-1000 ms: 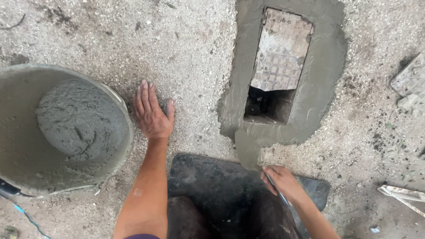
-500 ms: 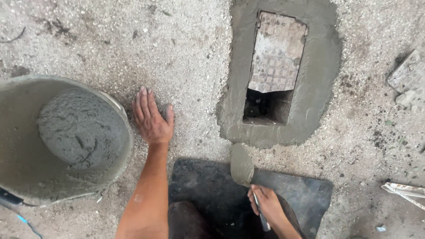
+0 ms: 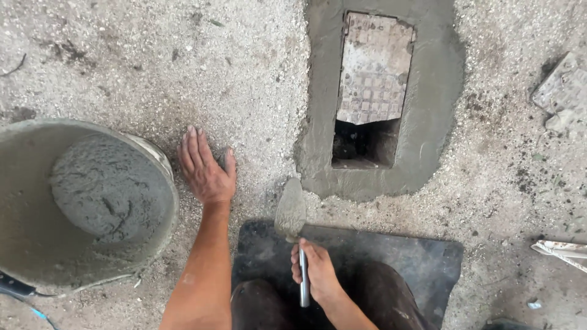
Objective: Applying and smoothing cement around a floor opening using a trowel.
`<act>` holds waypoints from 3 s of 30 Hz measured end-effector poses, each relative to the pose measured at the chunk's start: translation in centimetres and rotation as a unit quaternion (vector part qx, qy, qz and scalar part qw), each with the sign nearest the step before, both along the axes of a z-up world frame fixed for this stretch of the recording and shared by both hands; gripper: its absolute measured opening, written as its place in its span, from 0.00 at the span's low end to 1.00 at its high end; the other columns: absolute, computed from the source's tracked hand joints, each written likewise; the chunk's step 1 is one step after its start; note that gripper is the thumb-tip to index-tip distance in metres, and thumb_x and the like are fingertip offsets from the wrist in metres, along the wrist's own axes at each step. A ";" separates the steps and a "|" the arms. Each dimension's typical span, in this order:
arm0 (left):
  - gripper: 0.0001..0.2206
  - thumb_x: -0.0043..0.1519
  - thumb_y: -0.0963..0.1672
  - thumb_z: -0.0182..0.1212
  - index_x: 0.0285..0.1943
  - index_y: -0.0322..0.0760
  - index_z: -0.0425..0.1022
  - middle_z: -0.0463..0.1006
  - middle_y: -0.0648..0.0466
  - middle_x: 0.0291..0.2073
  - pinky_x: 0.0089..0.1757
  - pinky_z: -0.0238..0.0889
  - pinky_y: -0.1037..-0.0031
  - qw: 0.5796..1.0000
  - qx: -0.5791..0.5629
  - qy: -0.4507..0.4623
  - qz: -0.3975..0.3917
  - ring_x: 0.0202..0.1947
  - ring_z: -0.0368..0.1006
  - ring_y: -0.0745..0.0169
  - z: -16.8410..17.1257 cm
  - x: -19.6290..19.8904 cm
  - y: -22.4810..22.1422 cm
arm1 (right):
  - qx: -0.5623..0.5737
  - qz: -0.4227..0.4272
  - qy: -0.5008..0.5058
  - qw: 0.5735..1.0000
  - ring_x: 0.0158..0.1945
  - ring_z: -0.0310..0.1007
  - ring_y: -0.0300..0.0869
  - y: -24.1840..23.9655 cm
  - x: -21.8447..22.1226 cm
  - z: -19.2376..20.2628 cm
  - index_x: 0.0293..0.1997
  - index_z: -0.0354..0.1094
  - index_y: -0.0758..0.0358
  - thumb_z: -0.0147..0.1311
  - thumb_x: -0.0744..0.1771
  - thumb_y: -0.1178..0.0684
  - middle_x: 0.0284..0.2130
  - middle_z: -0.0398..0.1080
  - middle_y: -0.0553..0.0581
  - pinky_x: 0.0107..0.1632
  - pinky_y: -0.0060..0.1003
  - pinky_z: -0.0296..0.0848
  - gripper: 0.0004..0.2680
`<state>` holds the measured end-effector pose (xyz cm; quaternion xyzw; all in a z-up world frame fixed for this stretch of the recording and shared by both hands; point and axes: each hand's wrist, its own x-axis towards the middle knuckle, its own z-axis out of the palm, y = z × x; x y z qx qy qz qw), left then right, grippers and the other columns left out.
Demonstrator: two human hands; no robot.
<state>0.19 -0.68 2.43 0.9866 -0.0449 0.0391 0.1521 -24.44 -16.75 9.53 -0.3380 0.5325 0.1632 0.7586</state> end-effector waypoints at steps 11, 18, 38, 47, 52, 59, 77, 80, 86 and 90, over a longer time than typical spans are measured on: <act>0.30 0.71 0.54 0.45 0.75 0.30 0.59 0.60 0.41 0.73 0.70 0.46 0.49 0.997 -0.018 -0.074 -0.011 0.73 0.55 0.40 0.6 -0.2 -0.2 | 0.009 -0.046 0.060 0.997 0.17 0.60 0.42 -0.3 4.6 1.3 0.37 0.64 0.69 0.40 0.74 0.50 0.22 0.66 0.58 0.20 0.37 0.63 0.13; 0.31 0.71 0.55 0.43 0.75 0.30 0.59 0.59 0.42 0.74 0.69 0.46 0.50 0.998 -0.010 -0.057 -0.007 0.73 0.54 0.40 0.2 -0.1 -0.2 | 0.028 0.072 0.009 0.997 0.15 0.61 0.40 -3.5 -1.5 1.0 0.34 0.68 0.69 0.44 0.73 0.51 0.21 0.67 0.57 0.17 0.33 0.60 0.13; 0.30 0.70 0.54 0.46 0.75 0.30 0.60 0.61 0.42 0.73 0.70 0.45 0.51 0.997 -0.017 -0.072 -0.004 0.73 0.56 0.41 0.5 0.0 -0.2 | -0.049 0.204 -0.027 0.977 0.14 0.57 0.39 -5.7 2.3 0.7 0.31 0.67 0.71 0.46 0.72 0.46 0.20 0.63 0.58 0.17 0.33 0.53 0.16; 0.32 0.69 0.55 0.48 0.78 0.32 0.54 0.54 0.42 0.76 0.71 0.39 0.52 1.000 0.006 -0.004 -0.003 0.76 0.50 0.43 0.2 -0.4 0.0 | -0.073 0.110 -0.009 0.991 0.17 0.58 0.38 -5.3 7.6 0.1 0.36 0.64 0.68 0.41 0.75 0.51 0.21 0.64 0.55 0.17 0.32 0.60 0.13; 0.30 0.71 0.56 0.45 0.72 0.30 0.65 0.63 0.42 0.71 0.68 0.51 0.51 0.994 -0.035 -0.103 0.001 0.71 0.58 0.40 0.4 -0.6 0.0 | -0.057 0.173 -0.025 0.983 0.14 0.54 0.36 -3.7 -0.9 0.5 0.27 0.65 0.69 0.48 0.72 0.47 0.17 0.58 0.55 0.16 0.31 0.48 0.16; 0.30 0.72 0.55 0.52 0.79 0.41 0.51 0.50 0.51 0.77 0.74 0.47 0.52 0.994 -0.082 -0.073 0.009 0.77 0.46 0.46 2.5 -0.4 -1.2 | -0.159 0.143 -0.067 0.975 0.14 0.52 0.39 -5.3 -6.2 13.4 0.24 0.60 0.69 0.51 0.70 0.53 0.12 0.54 0.56 0.19 0.37 0.49 0.14; 0.25 0.64 0.53 0.57 0.67 0.37 0.69 0.72 0.48 0.64 0.59 0.64 0.67 0.728 -0.580 0.107 0.349 0.64 0.69 0.55 9.2 -16.7 -9.9 | -0.440 0.394 -0.414 0.693 0.37 0.69 0.51 1.8 -6.9 20.3 0.43 0.62 0.62 0.47 0.71 0.49 0.35 0.68 0.58 0.42 0.44 0.69 0.07; 0.27 0.64 0.55 0.54 0.69 0.41 0.65 0.63 0.41 0.70 0.60 0.64 0.53 0.742 -0.585 0.122 0.303 0.69 0.62 0.42 8.7 -20.2 -9.3 | -0.410 0.435 -0.410 0.689 0.37 0.68 0.52 1.7 -8.7 20.0 0.40 0.59 0.63 0.48 0.71 0.50 0.34 0.67 0.58 0.41 0.46 0.69 0.08; 0.23 0.66 0.53 0.53 0.67 0.41 0.65 0.71 0.51 0.63 0.58 0.63 0.65 0.765 -0.516 0.172 0.344 0.63 0.69 0.57 8.3 -21.8 -9.8 | -0.451 0.425 -0.363 0.696 0.38 0.63 0.49 1.6 -10.8 19.6 0.38 0.58 0.64 0.43 0.72 0.48 0.35 0.62 0.58 0.41 0.45 0.66 0.10; 0.22 0.64 0.52 0.58 0.62 0.39 0.71 0.75 0.48 0.59 0.57 0.65 0.63 0.737 -0.536 0.119 0.394 0.60 0.72 0.52 0.1 -23.5 -10.4 | -0.419 0.429 -0.392 0.697 0.43 0.70 0.55 0.8 -11.3 20.7 0.45 0.62 0.67 0.46 0.72 0.49 0.40 0.67 0.62 0.45 0.47 0.69 0.10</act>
